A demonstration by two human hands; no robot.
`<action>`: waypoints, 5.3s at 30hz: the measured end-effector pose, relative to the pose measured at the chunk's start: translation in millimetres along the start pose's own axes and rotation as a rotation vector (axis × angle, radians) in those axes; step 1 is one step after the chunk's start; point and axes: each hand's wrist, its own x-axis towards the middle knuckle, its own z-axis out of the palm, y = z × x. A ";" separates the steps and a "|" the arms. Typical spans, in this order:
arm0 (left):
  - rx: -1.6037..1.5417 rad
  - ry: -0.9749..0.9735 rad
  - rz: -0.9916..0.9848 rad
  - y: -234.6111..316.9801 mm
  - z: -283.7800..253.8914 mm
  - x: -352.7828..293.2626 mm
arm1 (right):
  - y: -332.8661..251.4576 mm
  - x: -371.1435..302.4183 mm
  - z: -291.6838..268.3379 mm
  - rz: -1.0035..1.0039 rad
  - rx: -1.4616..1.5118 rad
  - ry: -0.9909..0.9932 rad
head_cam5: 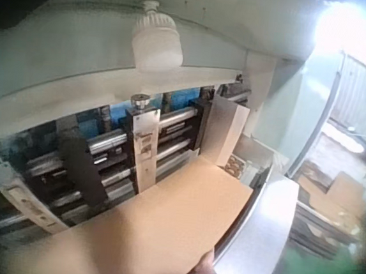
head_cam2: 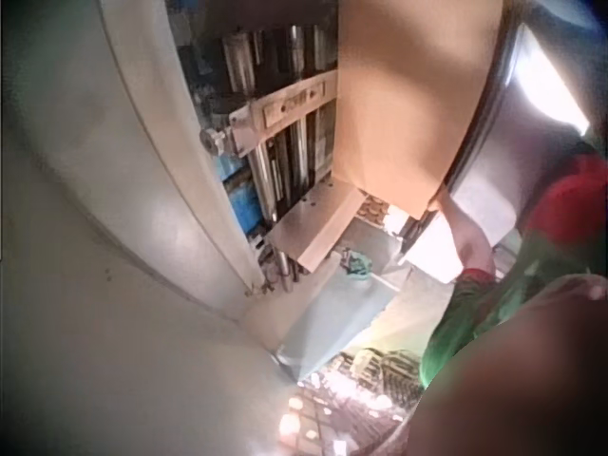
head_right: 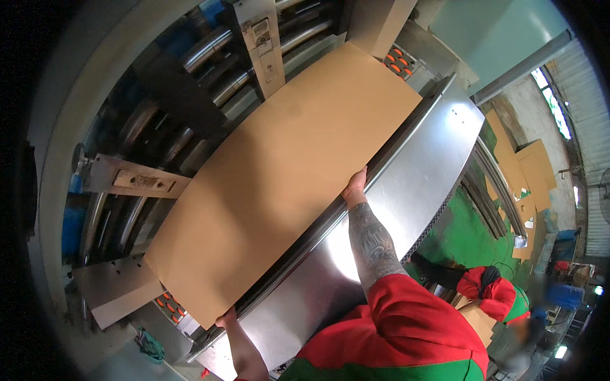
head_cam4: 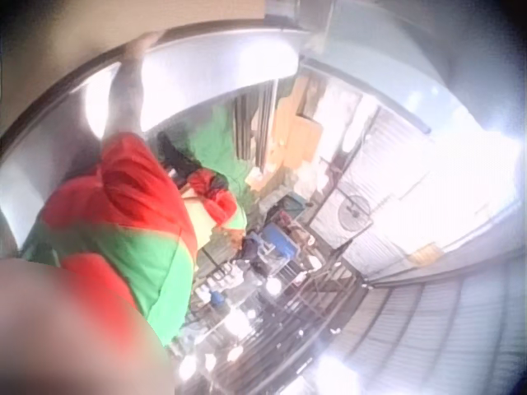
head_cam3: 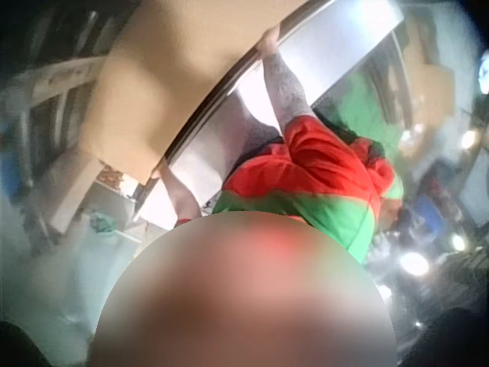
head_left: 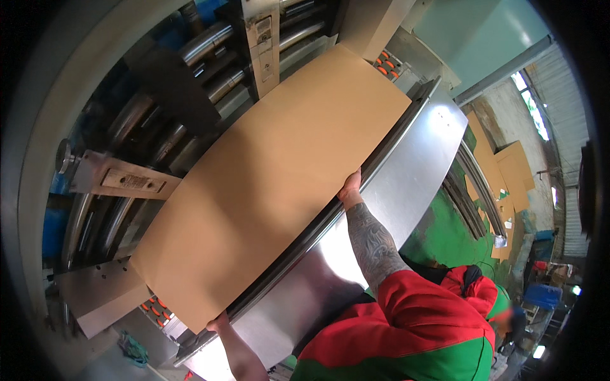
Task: The person repeatedly places flat cardboard sheets onto a conveyor-fed machine, aligning them by hand and allowing the rollers to pull them through. The person also briefly operates the machine's control panel at the end.
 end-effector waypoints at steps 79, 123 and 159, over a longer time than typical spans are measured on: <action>1.579 -0.564 -0.487 -85.2 -149.0 -214.0 | -51.3 -348.9 -405.1 -0.219 -0.337 0.473; 0.989 -0.334 0.198 208.6 -276.7 -210.1 | 41.3 -432.3 -434.9 -0.031 -0.374 0.178; 0.190 -0.601 1.149 310.1 -205.7 -288.0 | 86.7 -344.9 -266.6 0.031 -0.805 0.012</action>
